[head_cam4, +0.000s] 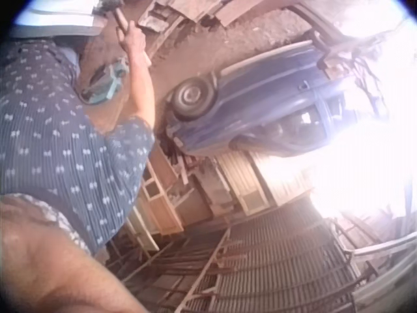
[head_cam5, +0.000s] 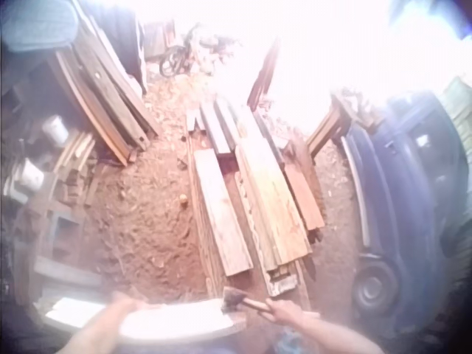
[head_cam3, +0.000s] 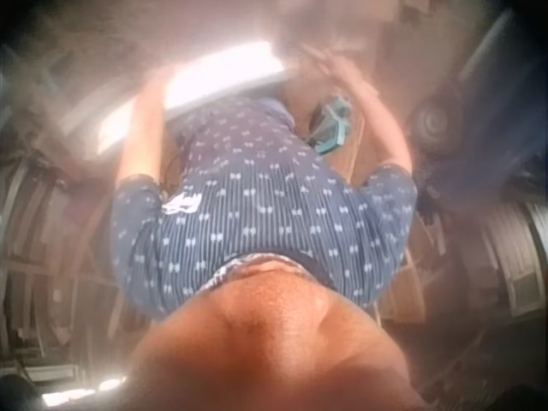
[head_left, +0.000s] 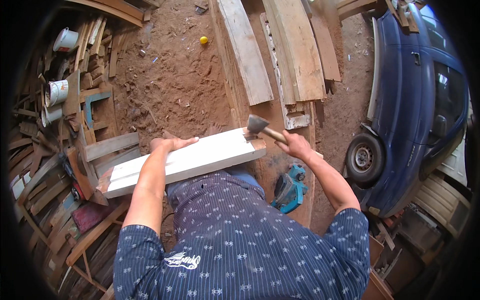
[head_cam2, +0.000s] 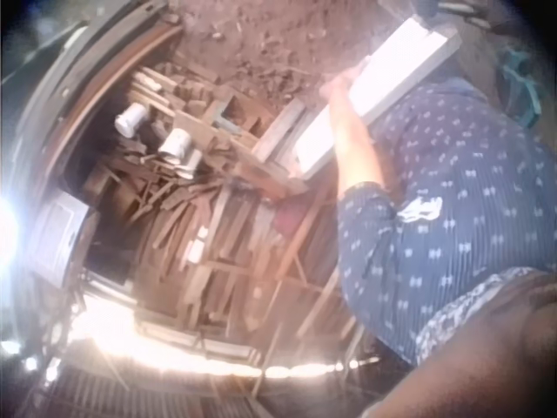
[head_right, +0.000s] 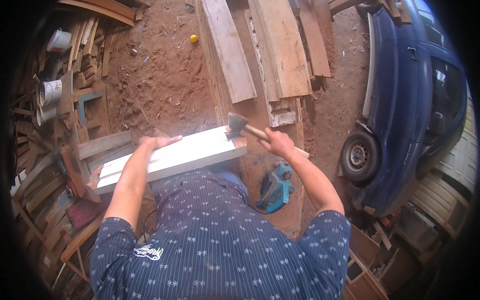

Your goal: The person uses a circular saw to cut a piece of wood, then retrieves a hammer and a pry bar from a cluttered workshop. They use the hammer to break apart a wooden structure and the pry bar to separate individual slats from a wooden pallet.

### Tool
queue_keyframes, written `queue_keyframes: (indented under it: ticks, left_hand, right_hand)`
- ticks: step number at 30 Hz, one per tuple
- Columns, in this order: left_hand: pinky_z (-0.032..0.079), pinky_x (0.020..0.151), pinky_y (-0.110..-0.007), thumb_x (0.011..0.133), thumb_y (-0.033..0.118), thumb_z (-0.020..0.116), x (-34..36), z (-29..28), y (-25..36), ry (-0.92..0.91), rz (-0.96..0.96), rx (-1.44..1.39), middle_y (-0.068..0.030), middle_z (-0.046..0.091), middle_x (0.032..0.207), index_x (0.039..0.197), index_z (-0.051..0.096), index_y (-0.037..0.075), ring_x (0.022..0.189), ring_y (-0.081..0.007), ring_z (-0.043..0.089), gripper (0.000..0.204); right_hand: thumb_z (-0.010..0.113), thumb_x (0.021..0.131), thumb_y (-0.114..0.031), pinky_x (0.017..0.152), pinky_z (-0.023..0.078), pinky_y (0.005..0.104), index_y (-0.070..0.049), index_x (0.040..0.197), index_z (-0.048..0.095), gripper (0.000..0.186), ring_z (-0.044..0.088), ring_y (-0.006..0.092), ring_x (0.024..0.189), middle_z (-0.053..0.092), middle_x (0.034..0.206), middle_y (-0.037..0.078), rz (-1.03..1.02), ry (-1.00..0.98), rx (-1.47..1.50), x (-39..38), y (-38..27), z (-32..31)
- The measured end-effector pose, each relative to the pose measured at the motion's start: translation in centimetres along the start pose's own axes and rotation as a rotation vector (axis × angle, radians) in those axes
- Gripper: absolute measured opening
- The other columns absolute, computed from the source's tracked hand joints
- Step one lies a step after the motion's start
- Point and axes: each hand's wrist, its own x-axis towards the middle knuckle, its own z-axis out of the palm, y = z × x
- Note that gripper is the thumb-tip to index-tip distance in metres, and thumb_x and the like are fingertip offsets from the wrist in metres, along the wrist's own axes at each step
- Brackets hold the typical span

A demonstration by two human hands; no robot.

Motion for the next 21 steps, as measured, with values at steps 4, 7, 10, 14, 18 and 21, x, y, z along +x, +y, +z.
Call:
queue_keyframes:
  ticks: [4,7,10,14,18,21]
  left_hand:
    - [0.034,0.117,-0.031,0.068,0.093,0.054,-2.5,-0.8,0.8,0.068,-0.125,0.062,-0.0085,0.042,0.156,0.154,0.037,0.007,0.140,-0.0233,0.046,0.122]
    - [0.035,0.118,-0.034,0.062,0.086,0.069,-1.6,0.0,0.3,0.088,-0.042,-0.090,-0.0211,0.047,0.149,0.141,0.051,-0.004,0.138,-0.0301,0.048,0.121]
    - [0.037,0.116,-0.035,0.062,0.085,0.071,2.1,1.0,-1.0,0.057,-0.030,-0.115,-0.0204,0.051,0.147,0.141,0.052,-0.004,0.135,-0.0302,0.051,0.120]
    - [0.033,0.118,-0.034,0.065,0.087,0.065,-1.7,-0.1,0.2,-0.008,-0.045,-0.086,-0.0190,0.047,0.151,0.144,0.051,0.002,0.140,-0.0290,0.046,0.117]
    - [0.027,0.121,-0.034,0.068,0.094,0.052,0.5,1.0,-1.3,0.147,0.166,0.204,-0.0163,0.038,0.157,0.149,0.046,0.007,0.147,-0.0287,0.036,0.118]
    - [0.028,0.120,-0.034,0.069,0.095,0.047,-3.9,-0.6,1.0,0.028,0.080,0.219,-0.0132,0.037,0.159,0.152,0.041,0.009,0.147,-0.0276,0.035,0.120]
  right_hand:
    - [0.065,0.093,-0.042,0.074,0.053,0.0543,-0.007,0.110,0.060,0.039,0.067,0.0458,0.083,0.070,0.086,0.024,0.003,0.290,0.238,0.5,-0.7,-0.3]
    - [0.072,0.090,-0.031,0.070,0.055,0.0456,-0.006,0.112,0.062,0.035,0.070,0.0407,0.081,0.071,0.086,0.020,-0.179,0.492,0.438,-0.6,-4.4,-5.3]
    - [0.075,0.088,-0.017,0.066,0.055,0.0395,-0.003,0.115,0.062,0.033,0.070,0.0280,0.071,0.068,0.079,0.014,-0.427,0.663,0.519,-1.0,-6.0,-6.5]
    - [0.071,0.090,-0.039,0.074,0.055,0.0504,-0.003,0.117,0.060,0.047,0.069,0.0433,0.085,0.070,0.087,0.026,-0.114,0.099,0.091,-0.9,-1.0,-1.0]
    - [0.065,0.092,-0.044,0.074,0.052,0.0554,-0.007,0.112,0.055,0.043,0.066,0.0474,0.086,0.069,0.087,0.025,0.083,0.084,0.088,0.5,0.3,1.7]
    - [0.070,0.091,-0.036,0.072,0.054,0.0496,-0.008,0.111,0.060,0.036,0.068,0.0445,0.084,0.070,0.086,0.022,-0.079,0.334,0.344,0.2,-2.7,-1.5]
